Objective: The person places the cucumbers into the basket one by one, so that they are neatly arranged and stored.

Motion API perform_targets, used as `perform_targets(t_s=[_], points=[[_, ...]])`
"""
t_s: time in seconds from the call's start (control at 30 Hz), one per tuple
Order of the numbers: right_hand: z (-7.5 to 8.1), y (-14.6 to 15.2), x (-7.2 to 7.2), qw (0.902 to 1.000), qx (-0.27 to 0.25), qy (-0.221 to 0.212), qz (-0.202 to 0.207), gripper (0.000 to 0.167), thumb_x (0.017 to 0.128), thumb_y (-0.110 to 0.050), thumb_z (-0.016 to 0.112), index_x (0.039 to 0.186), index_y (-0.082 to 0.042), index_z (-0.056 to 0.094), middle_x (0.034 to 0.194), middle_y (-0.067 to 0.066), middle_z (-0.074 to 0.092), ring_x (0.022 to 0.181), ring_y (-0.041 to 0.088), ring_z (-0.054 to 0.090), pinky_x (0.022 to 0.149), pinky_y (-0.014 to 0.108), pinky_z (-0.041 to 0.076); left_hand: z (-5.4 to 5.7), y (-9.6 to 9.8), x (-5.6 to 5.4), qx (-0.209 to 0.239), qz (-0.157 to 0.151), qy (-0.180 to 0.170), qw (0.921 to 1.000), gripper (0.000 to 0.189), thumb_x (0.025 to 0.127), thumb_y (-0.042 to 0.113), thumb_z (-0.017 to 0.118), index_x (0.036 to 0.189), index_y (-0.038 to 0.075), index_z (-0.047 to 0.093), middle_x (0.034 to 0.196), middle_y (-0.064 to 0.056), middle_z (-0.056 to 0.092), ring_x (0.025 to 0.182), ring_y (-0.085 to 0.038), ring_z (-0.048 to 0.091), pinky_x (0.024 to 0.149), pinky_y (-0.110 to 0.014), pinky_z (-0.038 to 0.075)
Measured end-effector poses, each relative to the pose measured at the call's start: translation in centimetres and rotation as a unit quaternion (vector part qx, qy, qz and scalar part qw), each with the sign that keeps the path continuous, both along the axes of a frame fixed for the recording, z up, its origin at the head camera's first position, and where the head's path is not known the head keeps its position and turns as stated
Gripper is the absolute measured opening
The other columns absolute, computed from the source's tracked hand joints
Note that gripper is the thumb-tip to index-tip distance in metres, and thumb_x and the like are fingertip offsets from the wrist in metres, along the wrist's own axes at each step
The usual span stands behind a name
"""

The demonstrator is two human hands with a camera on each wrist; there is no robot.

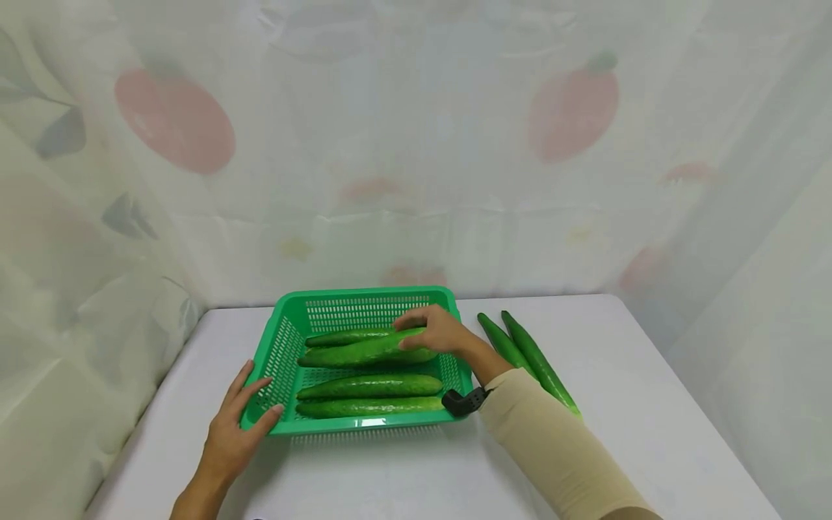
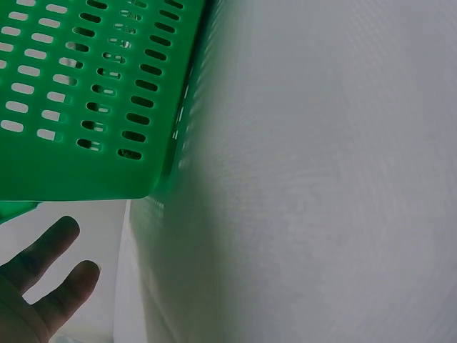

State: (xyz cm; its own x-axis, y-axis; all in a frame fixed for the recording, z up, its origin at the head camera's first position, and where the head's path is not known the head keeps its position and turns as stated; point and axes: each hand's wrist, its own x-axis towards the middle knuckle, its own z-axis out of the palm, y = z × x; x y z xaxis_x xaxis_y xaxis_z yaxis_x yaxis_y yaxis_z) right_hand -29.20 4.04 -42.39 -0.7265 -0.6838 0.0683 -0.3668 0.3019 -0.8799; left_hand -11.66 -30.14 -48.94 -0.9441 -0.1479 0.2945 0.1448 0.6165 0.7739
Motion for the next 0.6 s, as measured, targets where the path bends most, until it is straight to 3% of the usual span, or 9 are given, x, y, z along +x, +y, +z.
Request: perform_targets(t_s=[0.3, 0.6], points=[[-1.0, -0.6, -0.4, 0.9989, 0.043, -0.003, 0.016, 0.042, 0.085, -0.010, 0.075, 0.124, -0.001, 0.063, 0.121, 0.009, 0.064, 0.115, 0.017, 0.056, 0.092, 0.035, 0.045, 0.1, -0.1, 0.1, 0.000, 0.000, -0.002, 1.0000, 0.051, 0.091, 0.020, 0.070, 0.137, 0.009, 0.052, 0.158, 0.000, 0.018, 0.142, -0.020, 0.013, 0.097, -0.067, 0.024], [-1.1, -0.6, -0.3, 0.9977, 0.065, -0.005, 0.018, 0.042, 0.087, -0.011, 0.074, 0.127, -0.003, 0.062, 0.124, 0.007, 0.062, 0.118, 0.019, 0.053, 0.095, 0.037, 0.044, 0.0, -0.1, 0.0, 0.000, 0.000, -0.006, 1.0000, 0.052, 0.090, 0.021, 0.070, 0.137, 0.009, 0.052, 0.158, 0.001, 0.017, 0.142, -0.024, 0.014, 0.097, -0.068, 0.024]])
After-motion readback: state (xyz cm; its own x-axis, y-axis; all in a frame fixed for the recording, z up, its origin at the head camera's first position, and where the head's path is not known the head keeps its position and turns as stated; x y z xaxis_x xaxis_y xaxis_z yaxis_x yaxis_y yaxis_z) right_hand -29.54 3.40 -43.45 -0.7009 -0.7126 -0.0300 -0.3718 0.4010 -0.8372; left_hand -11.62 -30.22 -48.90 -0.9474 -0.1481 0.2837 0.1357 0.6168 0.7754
